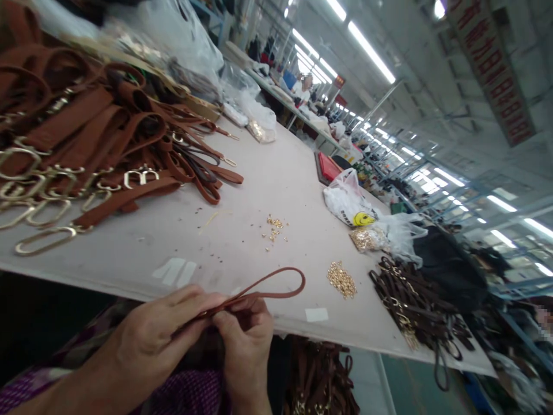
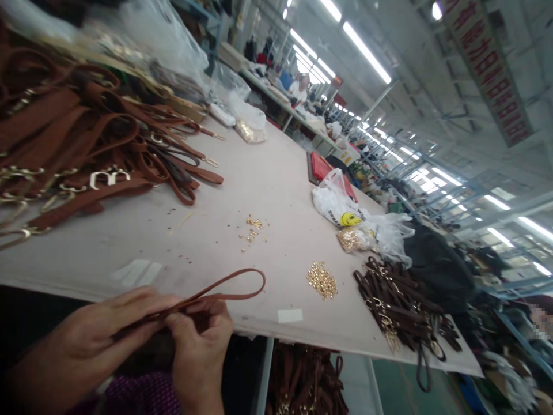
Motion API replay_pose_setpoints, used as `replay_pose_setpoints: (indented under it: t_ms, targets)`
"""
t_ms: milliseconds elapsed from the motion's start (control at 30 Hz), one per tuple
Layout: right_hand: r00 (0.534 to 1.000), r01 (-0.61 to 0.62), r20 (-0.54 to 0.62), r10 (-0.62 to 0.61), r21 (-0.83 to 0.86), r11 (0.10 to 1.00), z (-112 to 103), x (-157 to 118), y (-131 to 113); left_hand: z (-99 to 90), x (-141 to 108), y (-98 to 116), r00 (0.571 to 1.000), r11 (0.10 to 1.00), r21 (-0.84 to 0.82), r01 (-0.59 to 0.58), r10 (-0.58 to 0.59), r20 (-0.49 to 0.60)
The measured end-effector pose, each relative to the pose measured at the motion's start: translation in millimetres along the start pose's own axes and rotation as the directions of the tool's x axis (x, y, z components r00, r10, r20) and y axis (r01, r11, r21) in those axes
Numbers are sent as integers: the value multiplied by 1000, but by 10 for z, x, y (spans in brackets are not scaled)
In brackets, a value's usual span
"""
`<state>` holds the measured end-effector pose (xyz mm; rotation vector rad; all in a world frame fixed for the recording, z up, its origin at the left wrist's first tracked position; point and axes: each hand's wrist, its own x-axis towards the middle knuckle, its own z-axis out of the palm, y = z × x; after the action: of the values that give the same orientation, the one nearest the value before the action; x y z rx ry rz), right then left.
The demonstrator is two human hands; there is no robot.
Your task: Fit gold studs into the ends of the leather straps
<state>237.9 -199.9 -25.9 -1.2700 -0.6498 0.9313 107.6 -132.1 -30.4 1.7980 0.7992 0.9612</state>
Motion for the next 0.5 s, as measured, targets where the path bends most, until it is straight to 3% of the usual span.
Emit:
replay_pose_setpoints:
  t_ms: [133,200,267,333,367,400,500]
  targets:
    - [1000,7,9,-7,-21,1000,7,26,-90,69,52,-40,1000,1000,-18,4,-4,18]
    - [999,27,43,-22,-125,992,-121,101,-184,76,121,-2,988,991,-50,121,-115,99]
    - [995,100,19,-99,-339,935,-404,233,-293,62,196,24,958,964,-87,252,-236,161]
    - [962,172,-54,-266,-636,752,-825,410,-404,38,257,4,929,920,-162,358,-333,160]
    - [929,177,-63,-365,-790,587,-1061,507,-457,27,278,-24,913,889,-215,405,-378,156]
    - [897,147,-32,-440,-918,367,-1297,603,-507,16,292,-59,892,849,-274,452,-423,160]
    - [885,98,20,-466,-984,146,-1873,854,-621,-15,292,-168,836,740,-391,547,-507,209]
